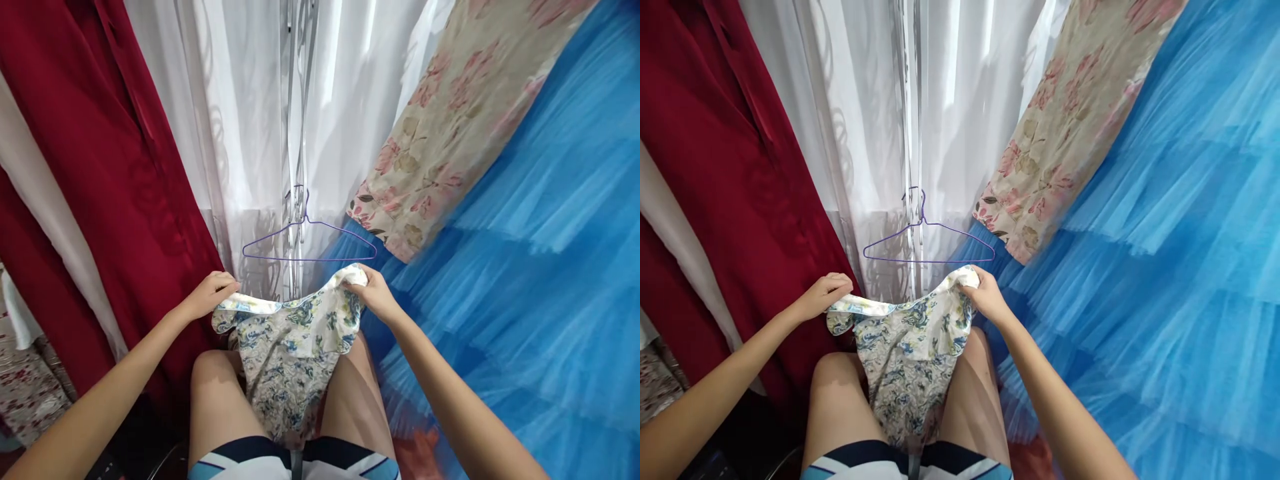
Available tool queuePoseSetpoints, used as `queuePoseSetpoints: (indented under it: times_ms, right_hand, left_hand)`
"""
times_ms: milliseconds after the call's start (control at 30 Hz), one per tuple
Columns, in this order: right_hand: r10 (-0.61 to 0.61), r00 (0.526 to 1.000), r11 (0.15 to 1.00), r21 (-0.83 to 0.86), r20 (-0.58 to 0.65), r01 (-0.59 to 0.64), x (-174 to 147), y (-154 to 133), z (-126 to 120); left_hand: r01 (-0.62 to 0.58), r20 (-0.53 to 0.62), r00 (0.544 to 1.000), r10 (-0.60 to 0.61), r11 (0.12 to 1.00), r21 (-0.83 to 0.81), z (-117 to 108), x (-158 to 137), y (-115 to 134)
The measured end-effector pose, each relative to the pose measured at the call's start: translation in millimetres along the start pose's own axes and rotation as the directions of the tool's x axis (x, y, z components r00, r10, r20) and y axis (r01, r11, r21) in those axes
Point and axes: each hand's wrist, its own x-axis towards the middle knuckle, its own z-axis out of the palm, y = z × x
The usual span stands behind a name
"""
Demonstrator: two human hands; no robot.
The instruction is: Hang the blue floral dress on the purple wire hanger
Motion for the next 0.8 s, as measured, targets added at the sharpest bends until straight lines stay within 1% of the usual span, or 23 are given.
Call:
queuePoseSetpoints:
  times_ms: [67,167,233,333,433,500,533,567,600,667,700,733,767,800]
  right_hand:
    - [0.01,1.0,0.998,-0.064,-0.023,-0.011,11.0,-2.7,-3.4]
    - [0.128,0.992,0.991,-0.045,0.017,-0.127,16.0,-0.5,-11.7]
    - [0.199,0.976,0.98,-0.005,0.089,-0.2,9.4,2.2,-16.0]
    - [0.295,0.928,0.949,0.04,0.227,-0.312,-9.7,2.1,-19.7]
    - [0.314,0.858,0.912,0.122,0.406,-0.392,-25.4,-3.5,-21.5]
    - [0.301,0.823,0.892,0.163,0.481,-0.421,-26.8,-7.7,-21.0]
    - [0.299,0.827,0.891,0.172,0.477,-0.421,-24.3,-9.1,-20.0]
    - [0.299,0.847,0.896,0.175,0.441,-0.407,-19.7,-9.9,-18.4]
    - [0.293,0.877,0.908,0.177,0.381,-0.38,-13.4,-9.8,-16.3]
    - [0.24,0.944,0.947,0.161,0.224,-0.279,3.1,-7.2,-11.7]
    - [0.192,0.97,0.97,0.123,0.151,-0.211,12.6,-4.8,-9.8]
    - [0.131,0.988,0.989,0.059,0.086,-0.136,22.4,-1.7,-8.4]
    - [0.065,0.997,0.998,-0.018,0.031,-0.065,32.2,2.0,-7.8]
    - [0.007,1.0,0.996,-0.093,-0.013,-0.008,41.7,6.1,-8.0]
  left_hand:
    - [0.025,0.015,1.0,-0.024,0.998,-0.058,1.2,-0.6,7.9]
    - [0.032,0.049,0.998,-0.031,0.999,-0.005,5.2,-5.0,9.2]
    - [0.013,0.082,0.997,-0.013,1.0,0.012,7.6,-7.9,3.0]
    - [-0.018,0.118,0.993,0.005,0.994,0.107,10.6,-8.7,-12.2]
    - [-0.004,0.06,0.998,-0.008,0.981,0.196,10.9,-2.4,-27.3]
    - [0.043,-0.035,0.999,-0.037,0.977,0.211,7.8,6.8,-35.0]
    - [0.075,-0.096,0.994,-0.055,0.975,0.209,5.3,12.8,-38.1]
    - [0.111,-0.166,0.983,-0.08,0.977,0.184,2.4,19.7,-40.9]
    - [0.151,-0.244,0.962,-0.121,0.983,0.108,-0.6,27.3,-43.4]
    - [0.203,-0.37,0.896,-0.246,0.967,-0.152,-5.5,43.8,-47.7]
    - [0.207,-0.394,0.865,-0.312,0.935,-0.288,-6.7,52.4,-49.5]
    - [0.201,-0.392,0.844,-0.367,0.893,-0.403,-6.7,61.0,-51.0]
    - [0.194,-0.373,0.835,-0.405,0.85,-0.489,-5.5,69.3,-52.2]
    - [0.189,-0.341,0.838,-0.425,0.814,-0.55,-3.0,77.2,-52.8]
